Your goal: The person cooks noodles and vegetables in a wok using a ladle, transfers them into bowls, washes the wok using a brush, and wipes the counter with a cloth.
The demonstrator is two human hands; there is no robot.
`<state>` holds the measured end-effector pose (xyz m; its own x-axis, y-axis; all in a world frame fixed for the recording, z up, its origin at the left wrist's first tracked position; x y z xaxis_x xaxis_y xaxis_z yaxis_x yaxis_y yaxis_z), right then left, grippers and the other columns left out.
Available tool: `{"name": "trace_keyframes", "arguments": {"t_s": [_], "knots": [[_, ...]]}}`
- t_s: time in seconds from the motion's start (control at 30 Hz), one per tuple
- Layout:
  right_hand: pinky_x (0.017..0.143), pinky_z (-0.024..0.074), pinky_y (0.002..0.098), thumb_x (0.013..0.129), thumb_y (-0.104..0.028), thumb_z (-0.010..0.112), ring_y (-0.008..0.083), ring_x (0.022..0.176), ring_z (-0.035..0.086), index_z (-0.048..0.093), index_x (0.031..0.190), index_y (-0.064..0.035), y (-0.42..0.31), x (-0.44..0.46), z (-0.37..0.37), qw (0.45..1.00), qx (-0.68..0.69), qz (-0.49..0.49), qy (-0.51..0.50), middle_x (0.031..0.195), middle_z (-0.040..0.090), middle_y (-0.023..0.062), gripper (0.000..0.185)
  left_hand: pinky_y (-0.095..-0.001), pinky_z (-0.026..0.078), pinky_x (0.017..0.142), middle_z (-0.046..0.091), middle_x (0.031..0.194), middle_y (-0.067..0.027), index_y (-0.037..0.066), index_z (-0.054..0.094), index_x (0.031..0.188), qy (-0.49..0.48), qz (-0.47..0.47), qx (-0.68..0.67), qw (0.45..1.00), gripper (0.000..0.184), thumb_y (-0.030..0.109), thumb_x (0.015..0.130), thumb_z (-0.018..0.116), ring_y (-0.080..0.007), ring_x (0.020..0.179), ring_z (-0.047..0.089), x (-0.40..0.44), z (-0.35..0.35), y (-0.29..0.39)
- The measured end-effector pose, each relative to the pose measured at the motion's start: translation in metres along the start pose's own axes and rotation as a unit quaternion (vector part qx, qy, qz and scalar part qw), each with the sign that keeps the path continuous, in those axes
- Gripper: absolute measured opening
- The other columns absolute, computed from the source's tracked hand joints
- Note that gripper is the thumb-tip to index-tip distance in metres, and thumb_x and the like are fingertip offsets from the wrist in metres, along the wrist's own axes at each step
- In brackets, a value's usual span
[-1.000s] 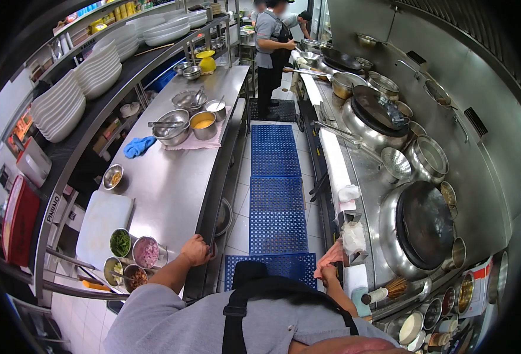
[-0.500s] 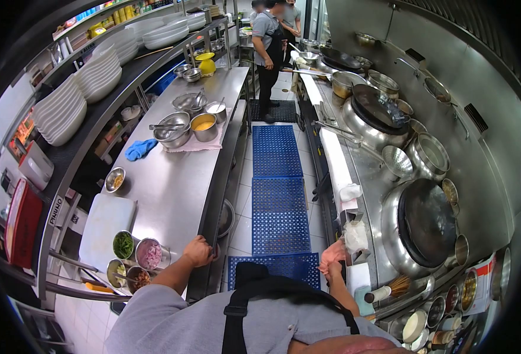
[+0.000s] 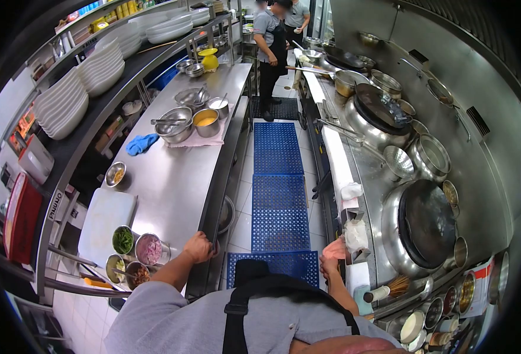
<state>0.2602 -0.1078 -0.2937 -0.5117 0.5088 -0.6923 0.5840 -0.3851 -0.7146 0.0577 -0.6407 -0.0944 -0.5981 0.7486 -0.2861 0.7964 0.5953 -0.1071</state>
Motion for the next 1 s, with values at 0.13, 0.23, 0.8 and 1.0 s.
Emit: {"name": "trace_keyframes", "arguments": {"t_s": [0.13, 0.23, 0.8, 1.0], "knots": [[0.037, 0.0390, 0.0334, 0.092, -0.029, 0.078, 0.0160, 0.044, 0.049, 0.058, 0.089, -0.0101, -0.027, -0.038, 0.008, 0.998, -0.003, -0.004, 0.070, 0.066, 0.055, 0.0029, 0.028, -0.0370, 0.040, 0.106, 0.077, 0.092, -0.0085, 0.009, 0.080, 0.087, 0.002, -0.002, -0.003, 1.000, 0.040, 0.044, 0.091, 0.063, -0.0225, 0.103, 0.067, -0.002, -0.005, 0.001], [0.035, 0.0369, 0.0343, 0.094, -0.040, 0.075, 0.0171, 0.040, 0.047, 0.060, 0.091, -0.0095, -0.021, -0.031, 0.009, 0.996, 0.034, -0.022, 0.085, 0.062, 0.053, 0.0036, 0.034, -0.0373, 0.039, 0.107, 0.077, 0.092, -0.0085, 0.009, 0.080, 0.088, -0.004, -0.005, 0.000, 1.000, 0.040, 0.045, 0.091, 0.062, -0.0225, 0.103, 0.067, -0.002, -0.008, 0.001], [0.033, 0.0407, 0.0375, 0.096, -0.017, 0.070, 0.0229, 0.038, 0.056, 0.060, 0.079, -0.0052, 0.017, -0.009, -0.015, 0.998, 0.025, 0.035, -0.047, 0.055, 0.057, 0.0084, 0.023, -0.0395, 0.041, 0.106, 0.077, 0.091, -0.0108, 0.007, 0.079, 0.088, 0.002, -0.013, -0.015, 1.000, 0.042, 0.045, 0.090, 0.062, -0.0253, 0.103, 0.067, 0.002, 0.002, -0.001], [0.034, 0.0450, 0.0379, 0.100, -0.014, 0.062, 0.0228, 0.039, 0.058, 0.058, 0.076, -0.0050, 0.042, 0.019, -0.023, 0.989, -0.003, 0.080, -0.127, 0.054, 0.058, 0.0105, 0.025, -0.0393, 0.038, 0.113, 0.076, 0.094, -0.0141, 0.013, 0.082, 0.093, 0.017, -0.037, -0.038, 0.998, 0.041, 0.049, 0.089, 0.063, -0.0266, 0.110, 0.066, 0.006, 0.018, -0.022]]}}
Point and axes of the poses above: each hand's wrist, its own x-axis towards the middle knuckle, its own z-axis out of the palm, y = z × x, the point moved 1 cm from there along x, towards the middle knuckle
